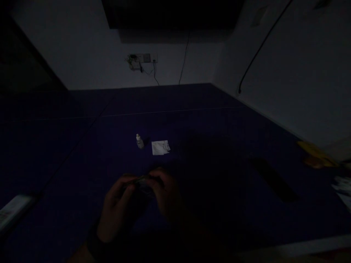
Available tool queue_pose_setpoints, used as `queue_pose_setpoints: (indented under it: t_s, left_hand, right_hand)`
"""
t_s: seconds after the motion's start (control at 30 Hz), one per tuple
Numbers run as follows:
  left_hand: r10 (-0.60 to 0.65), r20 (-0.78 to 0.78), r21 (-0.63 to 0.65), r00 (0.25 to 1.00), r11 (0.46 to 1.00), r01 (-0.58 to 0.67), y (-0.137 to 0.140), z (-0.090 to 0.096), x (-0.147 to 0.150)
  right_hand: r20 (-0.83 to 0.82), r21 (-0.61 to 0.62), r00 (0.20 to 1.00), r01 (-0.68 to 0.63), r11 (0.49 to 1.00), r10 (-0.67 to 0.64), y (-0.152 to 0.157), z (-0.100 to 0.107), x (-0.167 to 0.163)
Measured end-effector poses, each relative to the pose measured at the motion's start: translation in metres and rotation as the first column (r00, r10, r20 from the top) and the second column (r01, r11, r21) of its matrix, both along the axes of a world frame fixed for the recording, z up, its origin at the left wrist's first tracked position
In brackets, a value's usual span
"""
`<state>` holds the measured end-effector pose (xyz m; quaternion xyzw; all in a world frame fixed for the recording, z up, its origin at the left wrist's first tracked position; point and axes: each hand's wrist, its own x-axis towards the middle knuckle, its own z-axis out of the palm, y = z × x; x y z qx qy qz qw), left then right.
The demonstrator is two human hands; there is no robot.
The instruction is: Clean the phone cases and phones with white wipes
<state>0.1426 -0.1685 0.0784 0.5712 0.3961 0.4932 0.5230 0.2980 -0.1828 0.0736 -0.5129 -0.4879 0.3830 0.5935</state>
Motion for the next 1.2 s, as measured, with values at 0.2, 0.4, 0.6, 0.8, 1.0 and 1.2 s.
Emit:
queue_pose_setpoints:
  t_s: [0.2, 0.4, 0.6, 0.8, 1.0, 1.2]
  left_hand:
    - [0.077, 0.23, -0.291, 0.97, 0.957, -0.007, 0.006, -0.003, 0.009]
    - [0.287, 0.437, -0.521, 0.852, 0.853, -0.021, 0.023, -0.004, 0.004]
    - [0.192, 0.462, -0.533, 0.866, 0.84, 0.098, 0.028, -0.018, -0.004]
    - [0.049, 0.128, -0.383, 0.991, 0.924, 0.003, 0.021, -0.035, -0.027]
    - [-0.125, -0.628, -0.049, 0.768, 0.991, 0.122, 0.028, -0.058, -0.05]
    - [-0.257, -0.866, -0.173, 0.429, 0.959, 0.225, 0.049, -0.049, -0.051]
  right_hand:
    - [0.042, -0.161, 0.999, 0.005, 0.987, 0.002, 0.009, 0.001, 0.006]
    - [0.285, -0.168, 0.958, 0.007, 0.986, 0.042, -0.001, -0.024, 0.026]
    - [0.425, -0.013, 0.903, -0.057, 0.998, 0.058, -0.005, -0.048, 0.025]
    - [0.61, -0.069, 0.762, -0.224, 0.972, 0.219, 0.021, -0.042, 0.06]
    - [0.76, -0.151, 0.523, -0.436, 0.887, 0.386, 0.043, -0.046, 0.077]
    - [0.787, -0.238, 0.449, -0.411, 0.88, 0.423, 0.043, -0.058, 0.071]
